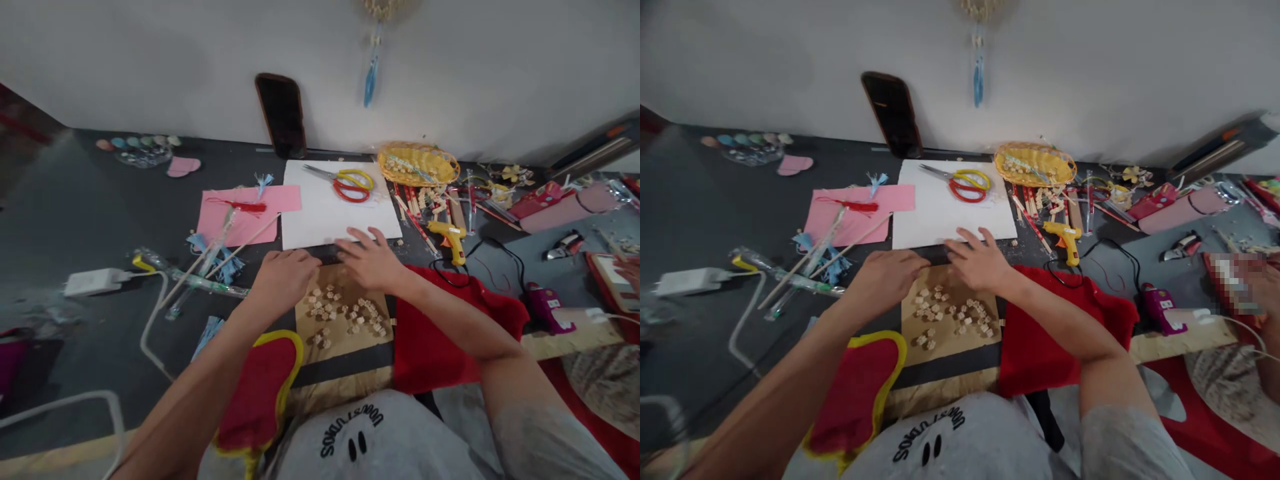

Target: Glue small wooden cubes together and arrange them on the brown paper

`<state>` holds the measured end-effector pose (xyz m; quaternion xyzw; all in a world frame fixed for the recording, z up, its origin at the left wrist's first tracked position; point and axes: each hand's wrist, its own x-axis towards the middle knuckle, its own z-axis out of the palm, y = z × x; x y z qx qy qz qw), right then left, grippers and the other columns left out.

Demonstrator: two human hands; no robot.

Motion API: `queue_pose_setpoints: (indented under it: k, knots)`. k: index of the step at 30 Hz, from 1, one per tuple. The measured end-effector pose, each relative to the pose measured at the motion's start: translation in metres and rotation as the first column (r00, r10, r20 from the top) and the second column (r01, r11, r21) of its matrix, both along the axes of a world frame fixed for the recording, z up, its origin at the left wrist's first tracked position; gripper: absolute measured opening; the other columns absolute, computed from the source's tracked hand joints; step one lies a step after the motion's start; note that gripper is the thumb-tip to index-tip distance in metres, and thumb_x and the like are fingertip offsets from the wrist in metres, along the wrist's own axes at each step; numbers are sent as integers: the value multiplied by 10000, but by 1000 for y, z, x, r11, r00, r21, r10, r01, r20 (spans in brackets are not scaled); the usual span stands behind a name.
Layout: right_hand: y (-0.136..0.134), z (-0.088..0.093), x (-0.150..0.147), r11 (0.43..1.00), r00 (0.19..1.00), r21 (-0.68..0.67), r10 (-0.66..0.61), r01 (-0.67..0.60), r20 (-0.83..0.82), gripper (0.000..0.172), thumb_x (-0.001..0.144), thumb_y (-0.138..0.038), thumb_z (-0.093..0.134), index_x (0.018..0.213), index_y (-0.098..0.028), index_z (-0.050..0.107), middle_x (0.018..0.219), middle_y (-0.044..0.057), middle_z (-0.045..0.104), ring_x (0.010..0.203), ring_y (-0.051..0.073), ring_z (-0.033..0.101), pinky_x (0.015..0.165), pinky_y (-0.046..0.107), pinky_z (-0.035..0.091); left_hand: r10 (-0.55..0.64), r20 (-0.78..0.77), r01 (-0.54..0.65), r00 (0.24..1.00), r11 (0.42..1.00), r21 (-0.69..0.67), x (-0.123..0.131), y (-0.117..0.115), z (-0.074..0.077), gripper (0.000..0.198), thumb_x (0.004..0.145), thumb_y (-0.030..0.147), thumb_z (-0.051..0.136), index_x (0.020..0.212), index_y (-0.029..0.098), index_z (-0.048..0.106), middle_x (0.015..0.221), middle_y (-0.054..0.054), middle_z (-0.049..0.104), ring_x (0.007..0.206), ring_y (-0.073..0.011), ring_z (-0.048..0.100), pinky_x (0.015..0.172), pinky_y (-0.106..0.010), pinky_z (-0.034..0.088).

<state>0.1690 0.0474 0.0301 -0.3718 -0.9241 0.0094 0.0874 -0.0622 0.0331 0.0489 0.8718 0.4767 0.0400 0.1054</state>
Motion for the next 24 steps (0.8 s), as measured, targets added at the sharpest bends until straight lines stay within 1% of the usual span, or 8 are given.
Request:
queue_pose_setpoints:
  k: [2, 4, 5, 7, 9, 14, 18, 24]
  knots:
    - [1, 2, 18, 987, 984, 34, -152, 156, -94, 347, 968, -408, 445, 851, -191, 690, 1030, 84, 710, 1139, 270, 530, 963, 426, 370, 38, 29, -39, 999, 999, 32, 1, -7, 1, 237, 899, 255, 475, 862, 191, 701, 956, -92, 713, 910, -269, 646, 824, -434, 420]
    - [-5, 3, 42, 954, 944, 14, -295, 300, -150, 408, 980, -406, 415, 755, -177, 666, 716, 76, 665, 850, 224, 593, 853, 375, 427, 13, 59, -14, 998, 1000, 19, 2, -14, 1, 213, 885, 247, 498, 847, 205, 703, 994, -74, 711, 920, -264, 638, 845, -445, 419]
    - [-11, 3, 53, 936, 922, -9, -349, 353, -170, 393, 983, -394, 406, 796, -173, 671, 705, 76, 651, 804, 221, 588, 827, 373, 441, -8, 74, 9, 997, 1000, -4, 2, -17, 0, 207, 874, 217, 502, 897, 220, 707, 1032, -66, 705, 936, -262, 634, 850, -446, 423]
    - [-27, 3, 68, 924, 901, -76, -382, 375, -203, 297, 974, -340, 425, 1050, -167, 653, 919, 106, 678, 912, 246, 588, 840, 392, 461, -39, 95, 46, 995, 997, -65, 4, -24, -3, 291, 859, 168, 498, 1068, 253, 683, 1115, -62, 681, 983, -258, 625, 858, -438, 437]
    - [-47, 3, 70, 942, 930, -139, -328, 307, -168, 378, 943, -314, 483, 1289, -172, 541, 1192, 138, 614, 1100, 281, 529, 909, 435, 455, -55, 93, 66, 994, 991, -115, 8, -29, -7, 341, 867, 183, 507, 1175, 255, 636, 1154, -71, 662, 1030, -262, 612, 871, -430, 448]
    - [-87, 1, 31, 971, 997, -237, 20, -36, -73, 422, 908, -399, 556, 1290, -218, 556, 1297, 102, 564, 1191, 270, 449, 995, 431, 408, -68, 17, 69, 998, 993, -99, 20, -28, -15, 221, 898, 243, 505, 1060, 220, 654, 1049, -84, 665, 954, -265, 629, 828, -417, 458]
    - [-89, -6, 8, 950, 974, -220, 227, -224, -11, 421, 877, -514, 576, 1252, -322, 571, 1383, 36, 529, 1255, 285, 397, 1006, 472, 367, -74, 21, 75, 997, 996, -56, 22, -22, -20, 202, 914, 220, 473, 1038, 197, 632, 983, -89, 660, 899, -240, 629, 795, -383, 453]
    - [-61, -10, 25, 975, 998, -211, -70, 67, -5, 298, 928, -333, 541, 1192, -219, 618, 1325, 100, 563, 1223, 275, 437, 973, 448, 432, -56, 3, 56, 998, 994, -99, 14, -24, -10, 298, 922, 289, 492, 1196, 210, 576, 1169, -107, 633, 1012, -257, 588, 856, -392, 453]
